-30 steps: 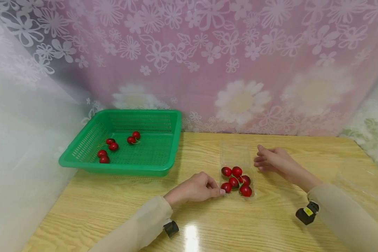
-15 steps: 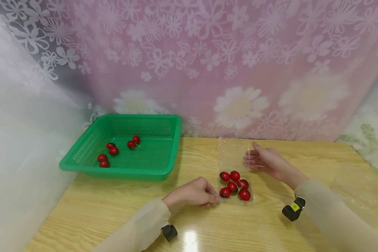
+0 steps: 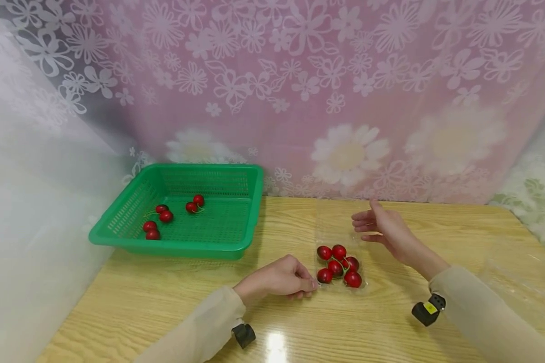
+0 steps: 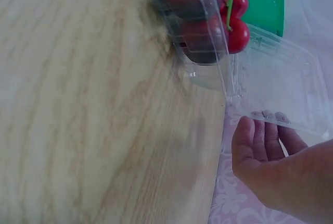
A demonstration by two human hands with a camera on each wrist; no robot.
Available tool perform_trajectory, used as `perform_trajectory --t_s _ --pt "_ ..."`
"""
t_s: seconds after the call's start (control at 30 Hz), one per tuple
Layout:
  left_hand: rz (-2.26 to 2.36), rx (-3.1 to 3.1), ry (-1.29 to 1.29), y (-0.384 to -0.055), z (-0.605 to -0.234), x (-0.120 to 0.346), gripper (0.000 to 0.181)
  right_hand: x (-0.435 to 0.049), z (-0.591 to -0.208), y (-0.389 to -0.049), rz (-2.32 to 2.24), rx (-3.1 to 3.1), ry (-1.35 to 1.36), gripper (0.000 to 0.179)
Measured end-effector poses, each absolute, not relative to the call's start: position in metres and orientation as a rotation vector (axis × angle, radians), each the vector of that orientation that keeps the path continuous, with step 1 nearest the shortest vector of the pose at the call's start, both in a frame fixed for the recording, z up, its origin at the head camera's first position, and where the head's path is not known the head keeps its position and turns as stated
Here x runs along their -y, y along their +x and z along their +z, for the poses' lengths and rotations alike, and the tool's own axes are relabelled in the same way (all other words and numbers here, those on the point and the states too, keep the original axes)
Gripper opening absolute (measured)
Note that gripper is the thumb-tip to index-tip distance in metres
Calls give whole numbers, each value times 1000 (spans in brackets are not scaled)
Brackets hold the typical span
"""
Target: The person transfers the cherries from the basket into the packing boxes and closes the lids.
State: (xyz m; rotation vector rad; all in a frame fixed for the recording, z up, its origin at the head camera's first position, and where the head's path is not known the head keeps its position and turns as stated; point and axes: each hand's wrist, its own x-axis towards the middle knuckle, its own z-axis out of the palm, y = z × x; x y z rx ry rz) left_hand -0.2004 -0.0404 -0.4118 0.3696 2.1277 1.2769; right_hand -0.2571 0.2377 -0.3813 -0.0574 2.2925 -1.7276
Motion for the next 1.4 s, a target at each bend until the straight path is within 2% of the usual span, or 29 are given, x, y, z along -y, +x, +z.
perform_trajectory --t_s 0.2,0.5,0.83,1.07,1.3,1.4 --pt "1287 -2125 375 -201 -413 40 24 -237 -381 -252 -1757 -2329 -63 89" --pt "1303 -2121 399 -200 -414 40 28 -236 -378 -240 -1705 -2494 -182 78" --pt "1333 -2178 355 -202 -413 40 25 -243 -381 -225 -1665 -2511 -467 54" --pt "1358 -2178 327 -202 -415 40 22 -247 -388 -211 -1437 -2686 -603 35" --pt "1290 -2203 365 -201 -415 44 18 -245 -393 -203 -1442 -2719 -688 30" --pt "1219 -2227 387 -201 -413 47 30 -244 -396 -201 -1457 -2717 -704 30"
